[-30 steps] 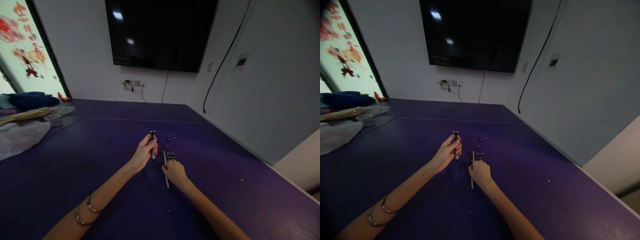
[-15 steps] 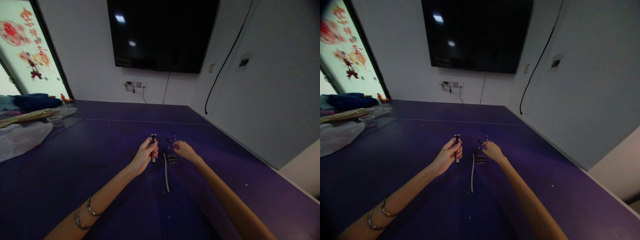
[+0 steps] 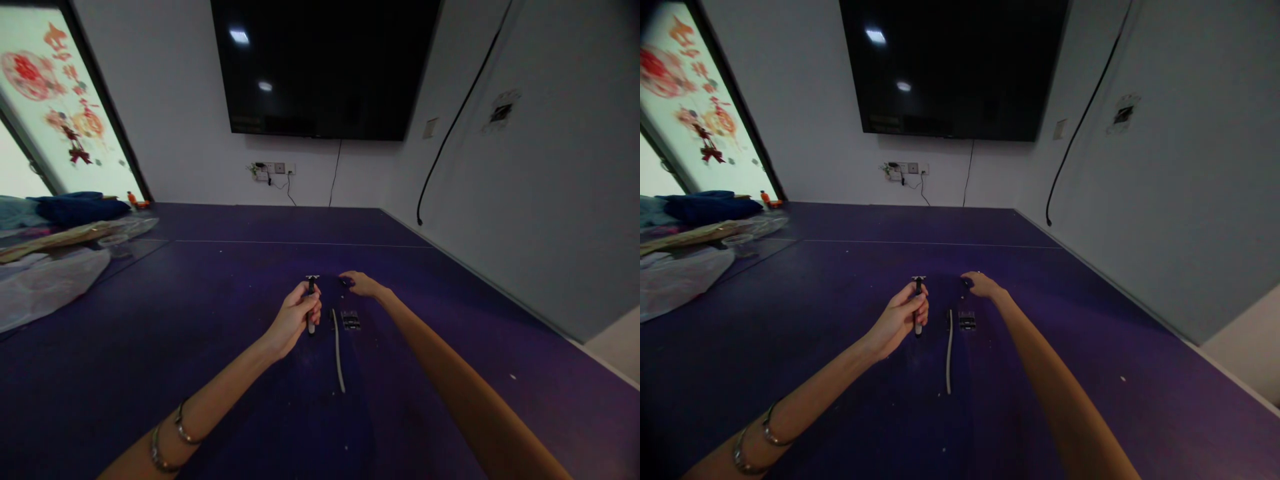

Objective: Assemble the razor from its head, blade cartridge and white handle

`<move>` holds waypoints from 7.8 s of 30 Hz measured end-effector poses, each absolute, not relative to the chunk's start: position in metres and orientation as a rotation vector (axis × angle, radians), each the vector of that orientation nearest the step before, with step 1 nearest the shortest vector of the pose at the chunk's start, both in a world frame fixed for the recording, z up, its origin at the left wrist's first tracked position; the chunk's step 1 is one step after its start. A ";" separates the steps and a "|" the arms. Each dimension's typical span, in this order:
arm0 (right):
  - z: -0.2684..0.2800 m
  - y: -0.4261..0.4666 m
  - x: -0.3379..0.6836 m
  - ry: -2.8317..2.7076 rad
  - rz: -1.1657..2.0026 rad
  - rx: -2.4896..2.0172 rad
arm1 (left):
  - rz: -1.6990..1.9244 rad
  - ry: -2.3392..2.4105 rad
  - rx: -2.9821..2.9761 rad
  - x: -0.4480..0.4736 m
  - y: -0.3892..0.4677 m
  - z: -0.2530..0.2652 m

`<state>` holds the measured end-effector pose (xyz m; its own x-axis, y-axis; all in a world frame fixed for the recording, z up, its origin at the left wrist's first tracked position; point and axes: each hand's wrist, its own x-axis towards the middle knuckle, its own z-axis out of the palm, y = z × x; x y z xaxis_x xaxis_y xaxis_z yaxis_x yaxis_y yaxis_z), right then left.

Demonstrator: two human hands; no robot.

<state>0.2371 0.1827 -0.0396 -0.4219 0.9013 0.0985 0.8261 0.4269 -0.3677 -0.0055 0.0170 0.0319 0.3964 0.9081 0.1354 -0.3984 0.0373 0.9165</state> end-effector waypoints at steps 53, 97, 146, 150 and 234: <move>-0.045 0.193 0.244 -2.315 0.527 -1.431 | 1.074 0.592 1.120 -0.003 0.015 0.027; 0.064 -0.004 0.180 -2.263 0.748 -0.847 | 1.166 0.827 1.219 0.001 0.012 0.025; 0.055 0.005 0.184 -1.890 0.915 -0.990 | 1.204 0.817 1.069 0.001 0.015 0.020; 0.057 0.005 0.183 -1.798 0.896 -0.996 | 1.183 0.824 1.086 0.002 0.011 0.023; 0.060 0.002 0.176 -1.460 0.880 -0.960 | 1.281 0.821 1.528 0.009 -0.016 0.025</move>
